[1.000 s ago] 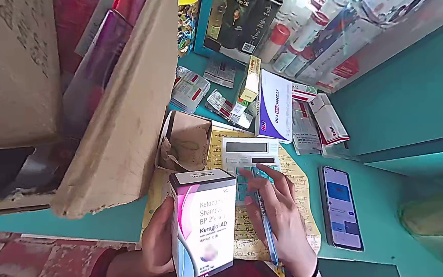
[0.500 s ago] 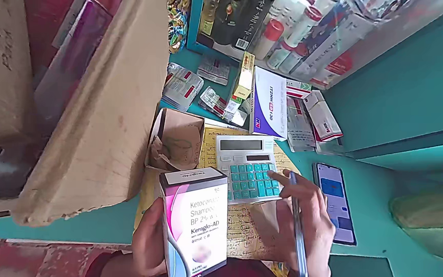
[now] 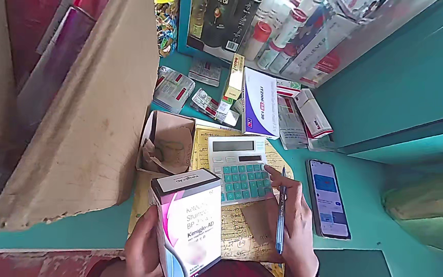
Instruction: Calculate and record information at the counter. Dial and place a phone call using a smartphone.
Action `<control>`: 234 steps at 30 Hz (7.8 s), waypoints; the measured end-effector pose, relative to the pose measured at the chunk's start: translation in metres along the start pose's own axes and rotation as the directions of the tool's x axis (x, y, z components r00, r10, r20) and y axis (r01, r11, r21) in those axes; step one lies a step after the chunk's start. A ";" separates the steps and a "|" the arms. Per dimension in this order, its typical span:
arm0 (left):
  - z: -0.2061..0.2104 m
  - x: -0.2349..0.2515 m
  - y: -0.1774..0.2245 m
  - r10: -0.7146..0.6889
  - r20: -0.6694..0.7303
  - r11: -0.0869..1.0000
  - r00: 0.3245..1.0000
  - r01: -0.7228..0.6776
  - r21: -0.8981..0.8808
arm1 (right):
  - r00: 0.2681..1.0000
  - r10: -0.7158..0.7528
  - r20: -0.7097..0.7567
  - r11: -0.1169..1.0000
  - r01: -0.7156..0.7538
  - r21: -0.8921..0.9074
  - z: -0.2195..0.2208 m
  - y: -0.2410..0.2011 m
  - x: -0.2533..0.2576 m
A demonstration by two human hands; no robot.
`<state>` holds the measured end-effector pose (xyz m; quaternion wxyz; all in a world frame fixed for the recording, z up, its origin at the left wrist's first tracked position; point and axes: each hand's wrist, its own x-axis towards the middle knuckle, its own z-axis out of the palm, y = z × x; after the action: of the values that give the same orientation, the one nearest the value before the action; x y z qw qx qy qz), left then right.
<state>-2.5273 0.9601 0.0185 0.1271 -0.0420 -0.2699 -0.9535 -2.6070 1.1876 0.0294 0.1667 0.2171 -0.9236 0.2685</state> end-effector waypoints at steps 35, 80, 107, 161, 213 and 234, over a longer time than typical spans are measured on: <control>-0.016 0.007 0.000 -0.123 0.223 0.919 0.967 0.196 -0.341 | 0.949 -0.274 0.159 0.962 0.274 0.022 0.010 -0.030 0.022; -0.031 0.005 -0.009 -0.084 0.257 0.930 0.963 0.168 -0.327 | 0.970 -0.238 0.038 0.971 0.239 -0.021 0.008 -0.020 0.000; -0.021 0.007 -0.006 -0.138 0.226 0.891 0.964 0.221 -0.398 | 0.999 -0.017 -0.034 0.992 0.013 -0.127 -0.006 0.001 0.010; -0.034 0.003 -0.011 -0.184 0.198 0.909 0.963 0.244 -0.339 | 0.993 -0.071 -0.099 0.996 0.065 -0.066 -0.012 -0.010 -0.004; -0.032 0.003 -0.011 -0.106 0.138 0.959 0.985 0.138 -0.246 | 0.978 -0.208 -0.002 0.968 0.205 -0.142 -0.008 -0.014 -0.019; -0.010 0.006 -0.006 0.296 0.121 0.446 0.947 -0.249 0.860 | 0.996 -0.038 -0.082 0.958 0.059 0.281 -0.037 0.022 -0.060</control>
<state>-2.5344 0.9584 0.0082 0.2885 0.0069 -0.6976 -0.6558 -2.5600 1.2435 0.0244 0.1753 0.2509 -0.8632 0.4016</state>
